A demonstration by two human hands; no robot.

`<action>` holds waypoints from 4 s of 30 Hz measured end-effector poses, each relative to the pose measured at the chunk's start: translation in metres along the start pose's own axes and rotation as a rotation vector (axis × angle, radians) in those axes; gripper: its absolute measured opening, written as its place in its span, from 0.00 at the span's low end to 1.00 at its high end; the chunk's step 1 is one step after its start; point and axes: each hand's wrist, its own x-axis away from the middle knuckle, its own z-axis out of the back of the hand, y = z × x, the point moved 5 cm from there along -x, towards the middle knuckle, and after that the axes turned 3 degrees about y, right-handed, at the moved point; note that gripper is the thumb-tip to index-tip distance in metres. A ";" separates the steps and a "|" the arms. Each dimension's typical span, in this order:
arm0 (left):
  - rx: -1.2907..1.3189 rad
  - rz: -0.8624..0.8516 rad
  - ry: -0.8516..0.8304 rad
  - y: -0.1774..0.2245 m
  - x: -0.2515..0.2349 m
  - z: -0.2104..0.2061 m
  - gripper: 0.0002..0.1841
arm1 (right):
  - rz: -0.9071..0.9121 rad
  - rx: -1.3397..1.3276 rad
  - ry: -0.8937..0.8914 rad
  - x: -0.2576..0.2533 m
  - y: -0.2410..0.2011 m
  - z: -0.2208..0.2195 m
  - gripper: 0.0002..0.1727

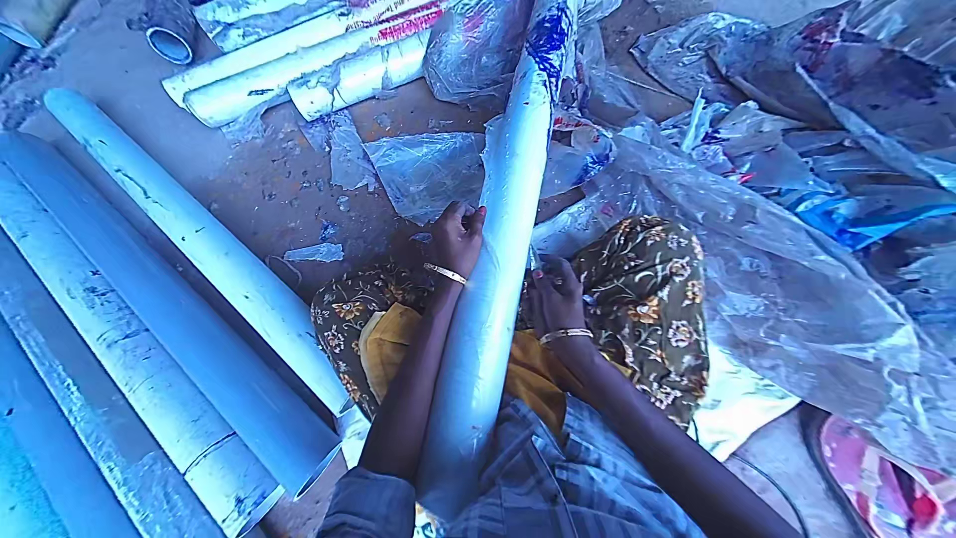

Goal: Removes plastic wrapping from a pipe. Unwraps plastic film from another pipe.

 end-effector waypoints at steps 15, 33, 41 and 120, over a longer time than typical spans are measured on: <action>-0.009 0.105 -0.083 -0.010 -0.062 -0.071 0.16 | -0.198 -0.249 0.071 -0.082 -0.059 0.025 0.13; -0.159 -0.809 -0.676 0.008 -0.042 -0.044 0.06 | 0.265 0.567 -0.144 -0.061 -0.064 0.018 0.15; -0.032 -0.710 -0.579 -0.005 -0.040 -0.037 0.06 | 0.466 1.192 -0.154 -0.060 -0.090 -0.013 0.19; -0.148 -0.891 -0.548 -0.007 -0.011 -0.004 0.08 | 0.651 0.964 -0.401 -0.024 -0.063 0.008 0.13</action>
